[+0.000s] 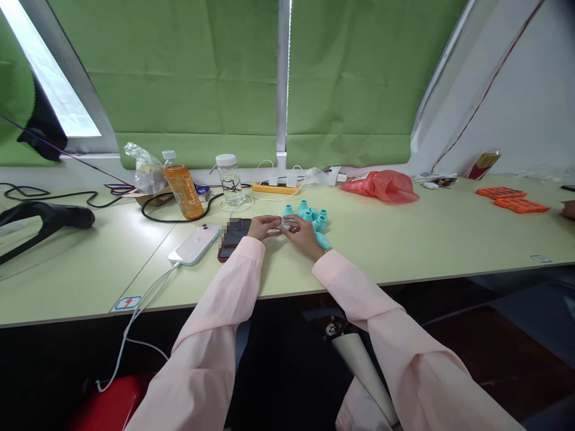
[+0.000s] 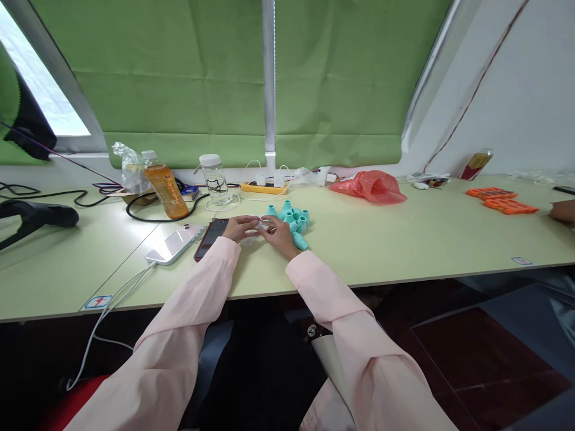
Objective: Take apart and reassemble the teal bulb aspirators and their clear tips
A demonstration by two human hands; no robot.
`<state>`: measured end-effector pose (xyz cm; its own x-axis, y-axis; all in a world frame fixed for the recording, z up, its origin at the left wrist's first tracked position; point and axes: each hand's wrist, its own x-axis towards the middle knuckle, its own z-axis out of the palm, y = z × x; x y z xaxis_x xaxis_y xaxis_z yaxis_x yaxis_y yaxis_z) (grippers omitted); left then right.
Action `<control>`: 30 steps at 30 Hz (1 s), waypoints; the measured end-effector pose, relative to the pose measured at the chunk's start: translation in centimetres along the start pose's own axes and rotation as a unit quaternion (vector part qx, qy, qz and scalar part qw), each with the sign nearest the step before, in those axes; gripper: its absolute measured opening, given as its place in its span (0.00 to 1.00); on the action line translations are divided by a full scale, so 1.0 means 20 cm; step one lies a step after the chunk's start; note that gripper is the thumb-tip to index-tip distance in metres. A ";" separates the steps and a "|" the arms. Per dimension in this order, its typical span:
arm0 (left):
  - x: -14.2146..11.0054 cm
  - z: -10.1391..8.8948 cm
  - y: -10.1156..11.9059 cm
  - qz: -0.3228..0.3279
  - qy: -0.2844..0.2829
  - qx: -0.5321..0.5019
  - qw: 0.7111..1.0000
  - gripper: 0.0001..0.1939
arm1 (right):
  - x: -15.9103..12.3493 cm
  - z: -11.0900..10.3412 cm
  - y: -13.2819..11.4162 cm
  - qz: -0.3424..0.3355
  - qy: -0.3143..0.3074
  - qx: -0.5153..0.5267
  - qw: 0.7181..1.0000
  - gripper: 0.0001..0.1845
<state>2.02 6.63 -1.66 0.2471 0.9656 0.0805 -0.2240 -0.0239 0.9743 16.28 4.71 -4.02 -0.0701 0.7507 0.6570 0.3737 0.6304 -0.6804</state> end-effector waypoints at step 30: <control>-0.02 0.02 0.03 -0.051 -0.044 -0.007 0.998 0.22 | 0.01 -0.01 -0.04 -0.004 0.016 0.027 0.999 0.12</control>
<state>2.12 6.15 -1.04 0.3514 0.9362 -0.0009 -0.2061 0.0783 0.9754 16.05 4.21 -3.31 -0.0431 0.7398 0.6714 0.3220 0.6465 -0.6917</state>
